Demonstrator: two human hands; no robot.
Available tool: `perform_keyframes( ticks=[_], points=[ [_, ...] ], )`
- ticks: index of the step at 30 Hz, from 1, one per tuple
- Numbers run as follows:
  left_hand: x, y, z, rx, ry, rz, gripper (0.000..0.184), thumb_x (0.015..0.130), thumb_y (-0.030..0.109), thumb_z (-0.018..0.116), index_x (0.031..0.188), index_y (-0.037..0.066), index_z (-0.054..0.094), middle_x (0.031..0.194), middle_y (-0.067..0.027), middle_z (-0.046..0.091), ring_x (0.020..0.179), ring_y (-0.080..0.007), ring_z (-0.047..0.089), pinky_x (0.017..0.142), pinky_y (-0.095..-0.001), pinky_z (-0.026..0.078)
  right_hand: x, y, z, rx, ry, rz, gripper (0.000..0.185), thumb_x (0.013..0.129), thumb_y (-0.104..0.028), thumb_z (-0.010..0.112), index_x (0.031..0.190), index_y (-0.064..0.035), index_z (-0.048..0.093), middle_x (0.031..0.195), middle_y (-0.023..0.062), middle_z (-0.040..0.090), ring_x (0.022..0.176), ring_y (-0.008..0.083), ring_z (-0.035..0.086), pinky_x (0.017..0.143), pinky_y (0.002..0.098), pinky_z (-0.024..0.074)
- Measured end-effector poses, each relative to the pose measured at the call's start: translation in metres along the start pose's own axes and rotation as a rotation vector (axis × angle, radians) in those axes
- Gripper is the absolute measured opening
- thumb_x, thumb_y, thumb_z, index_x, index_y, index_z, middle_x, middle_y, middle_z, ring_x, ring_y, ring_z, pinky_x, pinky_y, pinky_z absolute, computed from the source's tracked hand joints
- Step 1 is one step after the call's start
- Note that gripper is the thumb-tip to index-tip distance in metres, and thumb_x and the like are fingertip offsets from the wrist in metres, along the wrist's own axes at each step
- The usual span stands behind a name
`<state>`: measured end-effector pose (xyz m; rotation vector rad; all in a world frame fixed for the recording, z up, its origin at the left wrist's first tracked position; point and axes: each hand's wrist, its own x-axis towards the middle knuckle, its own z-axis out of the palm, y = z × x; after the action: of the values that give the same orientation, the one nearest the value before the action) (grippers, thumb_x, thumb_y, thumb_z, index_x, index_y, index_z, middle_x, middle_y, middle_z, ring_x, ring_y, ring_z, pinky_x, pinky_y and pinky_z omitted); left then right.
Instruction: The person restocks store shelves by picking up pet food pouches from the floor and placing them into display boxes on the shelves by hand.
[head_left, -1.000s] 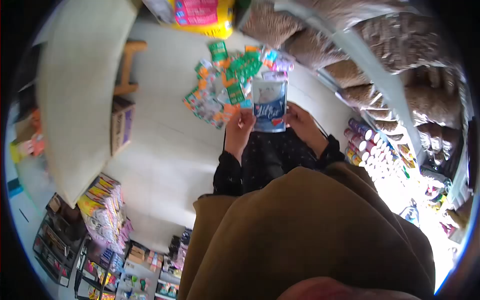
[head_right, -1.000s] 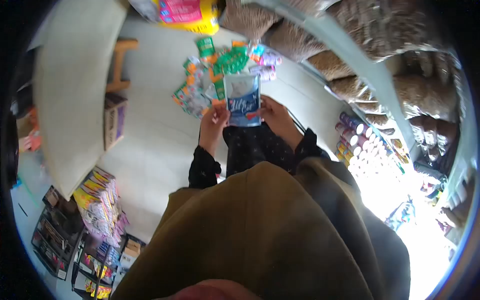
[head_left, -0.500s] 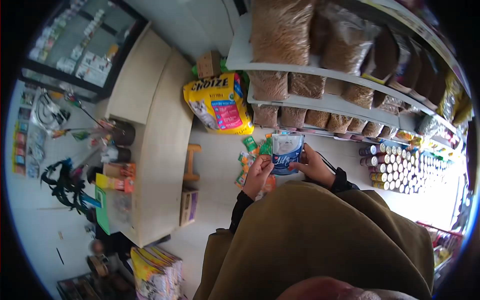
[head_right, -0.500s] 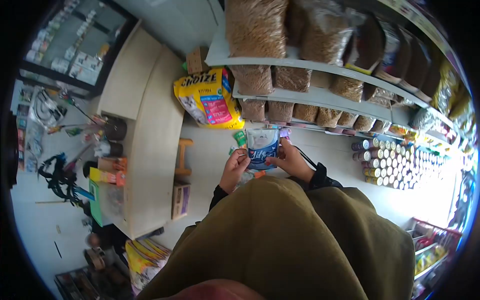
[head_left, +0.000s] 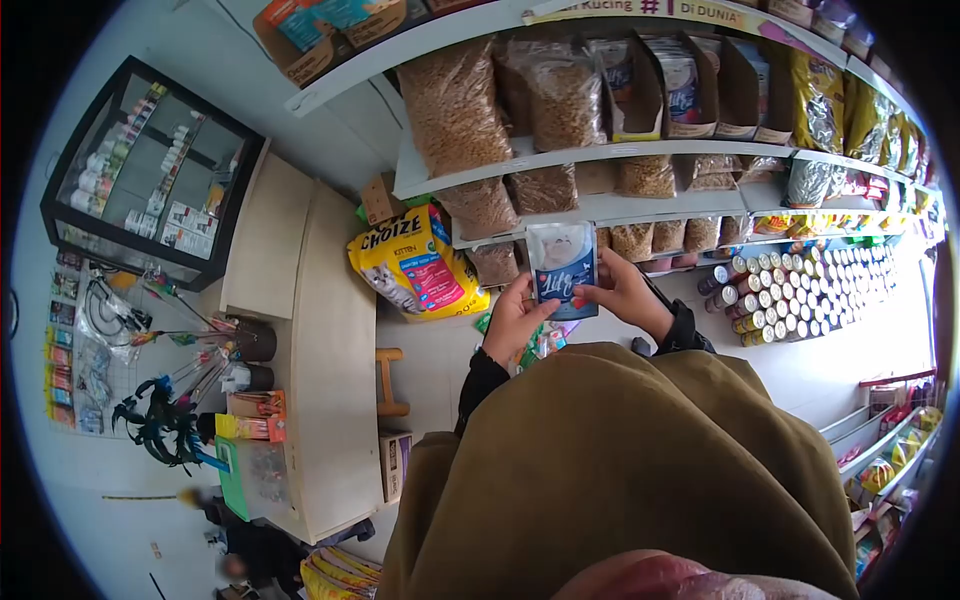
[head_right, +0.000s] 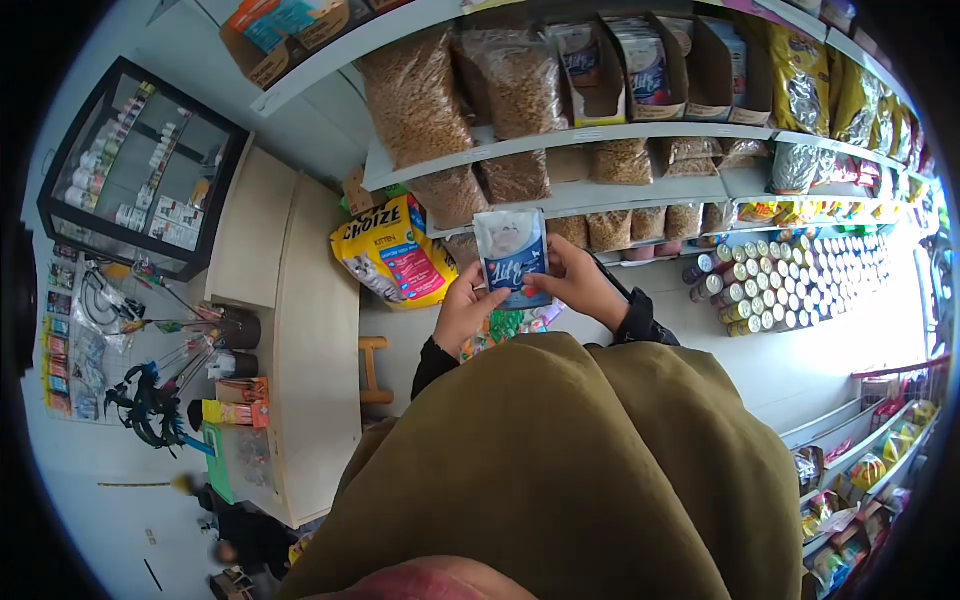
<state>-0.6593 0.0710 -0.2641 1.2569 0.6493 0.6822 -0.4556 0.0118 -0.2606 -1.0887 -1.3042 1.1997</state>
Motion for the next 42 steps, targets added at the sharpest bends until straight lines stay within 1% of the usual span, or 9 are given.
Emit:
perform_keyframes(
  ticks=[6,9,16,20,24,27,32,36,42],
  points=[
    [0.044,0.015,0.037,0.034,-0.044,0.08,0.042,0.081,-0.002,0.063,0.118,0.001,0.044,0.108,-0.0072,0.058,0.094,-0.0108,0.059,0.084,-0.0249,0.048,0.008,-0.024,-0.054,0.009,0.013,-0.082,0.036,0.082,0.004,0.06,0.112,0.0007,0.043,0.093,0.0066,0.062,0.084,0.0121,0.062,0.073,0.0236,0.0488],
    [0.072,0.024,0.067,0.03,-0.059,0.186,0.04,0.082,0.0,0.063,0.117,0.0,0.044,0.104,-0.0066,0.06,0.089,-0.0088,0.06,0.076,-0.0215,0.05,0.008,-0.036,-0.095,-0.034,0.012,-0.047,0.035,0.082,0.004,0.06,0.112,0.0009,0.044,0.094,0.0061,0.062,0.086,0.0116,0.061,0.073,0.0237,0.0484],
    [0.141,0.039,0.129,-0.009,-0.097,0.134,0.042,0.082,0.0,0.063,0.119,0.0,0.042,0.105,-0.0062,0.06,0.088,-0.0091,0.06,0.079,-0.0216,0.049,0.021,-0.062,-0.203,-0.093,0.053,-0.145,0.03,0.085,-0.001,0.059,0.113,0.0023,0.048,0.095,0.0052,0.062,0.087,0.0088,0.059,0.072,0.0229,0.0471],
    [0.171,0.026,0.151,0.006,-0.116,0.155,0.043,0.082,0.0,0.063,0.12,-0.001,0.042,0.106,-0.0068,0.059,0.089,-0.0094,0.06,0.078,-0.0224,0.049,0.03,-0.078,-0.254,-0.005,0.121,-0.19,0.03,0.085,-0.008,0.062,0.111,0.0012,0.054,0.089,0.001,0.061,0.072,0.005,0.055,0.062,0.0208,0.0443],
    [0.185,0.018,0.17,0.01,-0.131,0.168,0.042,0.082,-0.001,0.062,0.119,-0.001,0.042,0.107,-0.0071,0.058,0.092,-0.0099,0.058,0.078,-0.0236,0.049,0.029,-0.094,-0.273,-0.129,0.065,-0.141,0.032,0.083,-0.011,0.064,0.113,-0.0006,0.055,0.087,0.0015,0.061,0.07,0.0057,0.054,0.061,0.0212,0.0439],
    [0.19,0.011,0.18,0.024,-0.132,0.169,0.041,0.081,-0.002,0.062,0.118,0.0,0.043,0.106,-0.0068,0.057,0.094,-0.0103,0.058,0.078,-0.0243,0.049,0.027,-0.1,-0.285,-0.528,-0.04,-0.11,0.028,0.083,-0.013,0.064,0.108,-0.0017,0.058,0.088,0.0026,0.064,0.075,0.007,0.055,0.067,0.021,0.0436],
    [0.206,0.005,0.184,0.17,-0.206,0.116,0.044,0.08,-0.001,0.064,0.118,0.002,0.042,0.103,-0.0063,0.056,0.094,-0.0108,0.056,0.079,-0.0256,0.049,0.014,-0.111,-0.296,-0.588,-0.031,-0.102,0.029,0.081,-0.013,0.065,0.107,-0.0021,0.059,0.092,0.0035,0.064,0.076,0.0082,0.056,0.065,0.0214,0.0432],
    [0.217,0.006,0.194,0.17,-0.257,0.067,0.048,0.078,0.0,0.065,0.12,0.004,0.041,0.101,-0.0063,0.057,0.091,-0.011,0.056,0.079,-0.0263,0.048,0.003,-0.121,-0.311,-0.6,0.056,-0.229,0.031,0.081,-0.012,0.065,0.109,-0.0029,0.058,0.096,0.0038,0.064,0.079,0.0099,0.058,0.065,0.0215,0.0429],
    [0.234,0.011,0.215,0.2,-0.273,0.109,0.051,0.079,-0.001,0.064,0.123,0.005,0.039,0.103,-0.0066,0.055,0.094,-0.0127,0.056,0.081,-0.0275,0.047,0.006,-0.141,-0.333,-0.57,0.203,-0.268,0.03,0.086,-0.01,0.059,0.115,-0.0034,0.055,0.1,0.0071,0.063,0.091,0.0136,0.06,0.075,0.0248,0.0453]
  ],
)
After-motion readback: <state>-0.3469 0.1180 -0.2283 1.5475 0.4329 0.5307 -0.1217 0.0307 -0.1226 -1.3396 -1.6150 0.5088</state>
